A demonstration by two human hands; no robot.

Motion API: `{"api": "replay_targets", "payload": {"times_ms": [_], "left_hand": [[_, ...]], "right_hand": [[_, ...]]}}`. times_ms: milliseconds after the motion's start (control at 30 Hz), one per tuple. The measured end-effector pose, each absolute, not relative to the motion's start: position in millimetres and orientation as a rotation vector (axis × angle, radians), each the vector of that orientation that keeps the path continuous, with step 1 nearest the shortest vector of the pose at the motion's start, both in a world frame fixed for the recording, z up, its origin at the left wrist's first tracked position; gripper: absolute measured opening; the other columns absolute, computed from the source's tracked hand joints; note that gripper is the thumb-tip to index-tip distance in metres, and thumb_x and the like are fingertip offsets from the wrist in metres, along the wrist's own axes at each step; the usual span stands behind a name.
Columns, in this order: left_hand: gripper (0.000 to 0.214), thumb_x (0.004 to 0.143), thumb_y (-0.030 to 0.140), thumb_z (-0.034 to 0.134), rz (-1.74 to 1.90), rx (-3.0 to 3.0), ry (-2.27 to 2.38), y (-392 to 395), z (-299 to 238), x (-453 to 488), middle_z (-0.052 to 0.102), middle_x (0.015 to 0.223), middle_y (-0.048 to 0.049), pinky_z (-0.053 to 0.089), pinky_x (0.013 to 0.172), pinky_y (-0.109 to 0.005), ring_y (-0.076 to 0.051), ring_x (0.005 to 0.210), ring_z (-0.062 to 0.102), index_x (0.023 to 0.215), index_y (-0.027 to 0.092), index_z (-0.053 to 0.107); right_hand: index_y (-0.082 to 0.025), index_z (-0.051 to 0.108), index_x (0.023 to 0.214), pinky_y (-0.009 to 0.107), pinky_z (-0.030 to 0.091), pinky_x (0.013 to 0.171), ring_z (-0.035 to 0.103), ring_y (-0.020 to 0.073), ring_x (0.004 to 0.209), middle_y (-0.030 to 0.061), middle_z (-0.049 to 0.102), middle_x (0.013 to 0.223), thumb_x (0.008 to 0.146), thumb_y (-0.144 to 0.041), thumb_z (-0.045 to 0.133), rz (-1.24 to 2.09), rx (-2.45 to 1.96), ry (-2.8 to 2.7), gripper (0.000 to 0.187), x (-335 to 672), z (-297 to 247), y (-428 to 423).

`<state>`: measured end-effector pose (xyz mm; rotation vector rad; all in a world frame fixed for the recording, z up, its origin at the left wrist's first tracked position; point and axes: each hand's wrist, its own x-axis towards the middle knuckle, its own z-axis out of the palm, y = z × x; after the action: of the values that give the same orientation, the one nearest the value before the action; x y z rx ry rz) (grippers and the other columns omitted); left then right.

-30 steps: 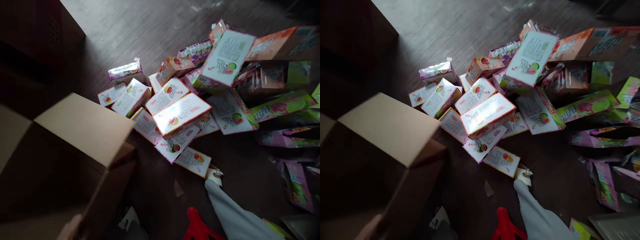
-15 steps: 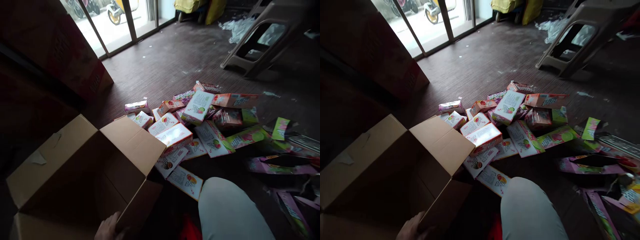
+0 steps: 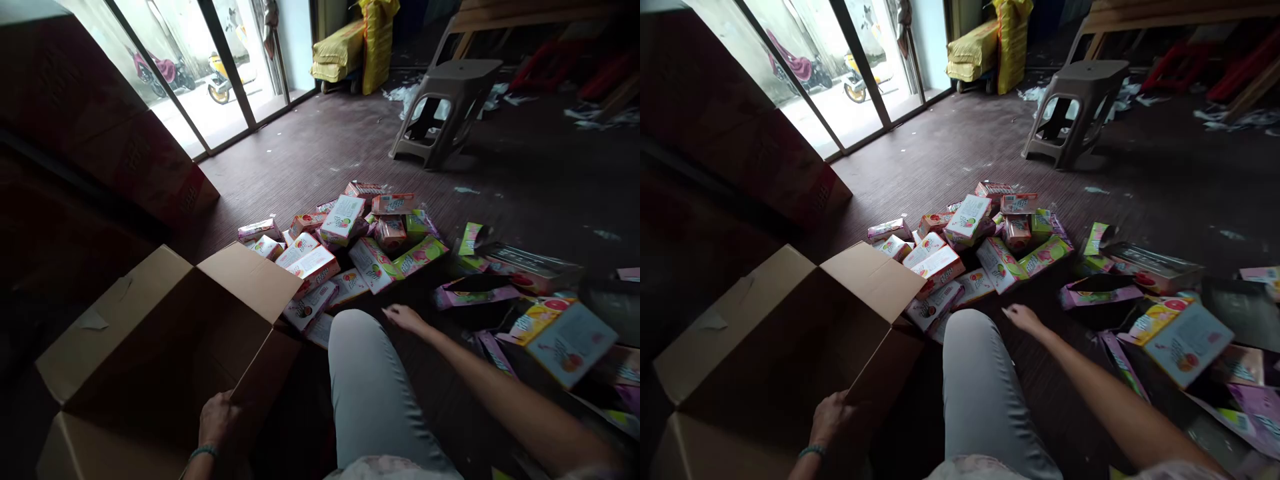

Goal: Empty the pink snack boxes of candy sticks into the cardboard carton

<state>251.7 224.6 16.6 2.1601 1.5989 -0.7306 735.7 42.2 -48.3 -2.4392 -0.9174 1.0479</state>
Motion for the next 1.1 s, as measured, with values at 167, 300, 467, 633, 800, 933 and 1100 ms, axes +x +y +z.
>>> {"api": "replay_targets", "payload": {"times_ms": [167, 300, 467, 633, 800, 933, 1100], "left_hand": [[0.038, 0.08, 0.05, 0.051, -0.611, 2.186, 1.605, 213.4, 7.9, 248.0, 0.075, 0.086, -0.0083, 0.047, 0.071, -0.032, -0.029, 0.092, 0.069, 0.092, 0.027, 0.079], [0.038, 0.079, 0.053, 0.051, -0.714, 2.06, 1.682, 243.1, 10.6, 244.2, 0.076, 0.09, -0.0074, 0.044, 0.068, -0.031, -0.029, 0.09, 0.069, 0.093, 0.03, 0.078], [0.039, 0.083, 0.05, 0.047, -0.767, 2.054, 1.642, 269.0, 5.3, 238.5, 0.076, 0.09, -0.0086, 0.043, 0.068, -0.032, -0.03, 0.09, 0.069, 0.095, 0.029, 0.078], [0.035, 0.086, 0.042, 0.046, -0.827, 2.054, 1.645, 276.7, 0.8, 237.6, 0.076, 0.088, -0.0092, 0.044, 0.068, -0.032, -0.029, 0.087, 0.07, 0.088, 0.028, 0.078], [0.033, 0.086, 0.041, 0.048, -0.799, 2.059, 1.667, 282.6, 1.6, 237.5, 0.076, 0.089, -0.0086, 0.045, 0.067, -0.029, -0.027, 0.087, 0.07, 0.087, 0.026, 0.077], [0.036, 0.088, 0.042, 0.046, -0.798, 2.099, 1.651, 279.4, -1.7, 236.2, 0.076, 0.092, -0.0093, 0.047, 0.069, -0.031, -0.028, 0.089, 0.07, 0.092, 0.026, 0.077], [0.032, 0.087, 0.042, 0.051, -0.74, 2.206, 1.636, 275.0, -6.1, 237.6, 0.076, 0.097, -0.0107, 0.05, 0.076, -0.033, -0.029, 0.094, 0.07, 0.093, 0.023, 0.077]], "right_hand": [[-0.019, 0.063, 0.122, 0.025, 0.046, 0.086, 0.064, 0.0175, 0.101, 0.0084, 0.069, 0.113, 0.101, -0.047, 0.036, 0.869, -2.394, -1.093, 0.044, 749.0, -44.9, 114.1], [-0.016, 0.06, 0.13, 0.037, 0.043, 0.097, 0.057, 0.0291, 0.117, 0.0177, 0.061, 0.129, 0.088, -0.045, 0.059, 0.886, -2.542, -1.228, 0.051, 710.2, -83.0, 103.9], [-0.028, 0.048, 0.146, 0.058, 0.029, 0.11, 0.03, 0.0383, 0.143, 0.0153, 0.036, 0.157, 0.089, -0.031, 0.053, 1.028, -2.562, -1.464, 0.058, 635.2, -157.0, 95.4], [-0.033, 0.045, 0.148, 0.068, 0.018, 0.111, 0.025, 0.045, 0.144, 0.0124, 0.032, 0.159, 0.09, -0.026, 0.046, 1.022, -2.537, -1.655, 0.058, 612.6, -197.2, 111.9], [-0.037, 0.046, 0.146, 0.061, 0.033, 0.105, 0.033, 0.044, 0.139, 0.0101, 0.035, 0.158, 0.091, -0.022, 0.04, 0.941, -2.574, -1.77, 0.058, 606.1, -207.3, 105.2], [-0.034, 0.047, 0.147, 0.06, 0.04, 0.095, 0.045, 0.0425, 0.127, 0.0156, 0.035, 0.156, 0.091, -0.016, 0.036, 0.867, -2.699, -1.796, 0.059, 601.2, -201.9, 110.3], [-0.024, 0.059, 0.136, 0.056, 0.041, 0.094, 0.052, 0.0377, 0.119, 0.0206, 0.046, 0.147, 0.092, -0.018, 0.038, 0.735, -2.607, -2.093, 0.049, 623.4, -162.3, 137.7]]}}
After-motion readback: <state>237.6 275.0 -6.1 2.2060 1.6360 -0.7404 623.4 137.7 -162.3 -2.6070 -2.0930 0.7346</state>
